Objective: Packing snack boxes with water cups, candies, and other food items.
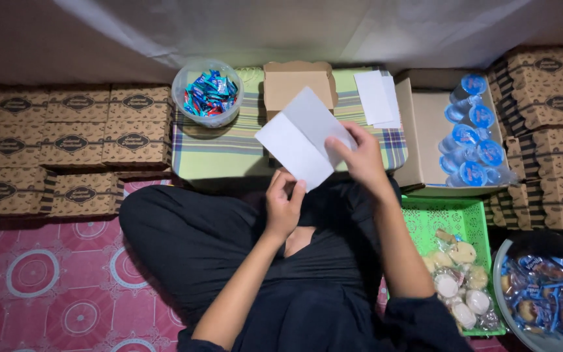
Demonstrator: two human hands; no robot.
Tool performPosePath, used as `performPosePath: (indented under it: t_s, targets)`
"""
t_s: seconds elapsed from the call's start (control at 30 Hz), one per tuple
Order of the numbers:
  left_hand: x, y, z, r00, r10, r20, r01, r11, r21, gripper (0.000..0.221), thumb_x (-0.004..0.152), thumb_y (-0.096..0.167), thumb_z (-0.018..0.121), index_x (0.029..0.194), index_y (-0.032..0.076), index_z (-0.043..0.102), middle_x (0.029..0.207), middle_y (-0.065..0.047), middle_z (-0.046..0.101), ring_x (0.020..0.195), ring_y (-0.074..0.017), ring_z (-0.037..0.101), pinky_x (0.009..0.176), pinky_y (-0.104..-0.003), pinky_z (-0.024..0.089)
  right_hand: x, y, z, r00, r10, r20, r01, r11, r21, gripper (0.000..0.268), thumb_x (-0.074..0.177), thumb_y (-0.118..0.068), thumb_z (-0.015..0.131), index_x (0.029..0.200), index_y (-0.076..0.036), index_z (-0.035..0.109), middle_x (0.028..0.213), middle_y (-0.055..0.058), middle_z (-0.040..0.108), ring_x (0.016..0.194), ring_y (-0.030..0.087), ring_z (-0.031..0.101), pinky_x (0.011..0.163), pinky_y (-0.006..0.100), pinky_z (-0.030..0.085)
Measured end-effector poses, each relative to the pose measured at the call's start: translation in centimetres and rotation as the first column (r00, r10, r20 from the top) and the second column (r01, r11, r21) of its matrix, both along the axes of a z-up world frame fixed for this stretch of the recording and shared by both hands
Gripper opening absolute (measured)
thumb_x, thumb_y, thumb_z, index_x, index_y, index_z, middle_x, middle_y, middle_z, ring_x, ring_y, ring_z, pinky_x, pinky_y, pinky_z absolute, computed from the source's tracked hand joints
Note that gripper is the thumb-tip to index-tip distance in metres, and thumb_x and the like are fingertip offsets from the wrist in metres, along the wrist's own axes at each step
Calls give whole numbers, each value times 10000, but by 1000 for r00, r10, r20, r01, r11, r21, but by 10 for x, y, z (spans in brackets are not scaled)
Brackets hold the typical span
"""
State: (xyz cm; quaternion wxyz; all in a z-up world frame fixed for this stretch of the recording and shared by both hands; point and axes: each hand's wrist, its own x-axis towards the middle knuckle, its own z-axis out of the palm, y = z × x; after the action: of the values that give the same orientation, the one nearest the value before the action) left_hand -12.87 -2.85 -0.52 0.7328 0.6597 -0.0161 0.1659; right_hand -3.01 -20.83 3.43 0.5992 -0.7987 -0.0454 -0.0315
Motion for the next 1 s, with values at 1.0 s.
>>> performPosePath:
  t_s: [1.0]
  targets:
    - [92,12,-10,954,-278,-112,165,177,970,650,908,592,549,1160,7,680,1072,-246,731,1051,-432,700,1143,-587,332,104,8,-38,868,484,109,-150,465,-872,235,926,-132,687,1149,-197,649,1014,58,695,1033,337,688,855,473,579]
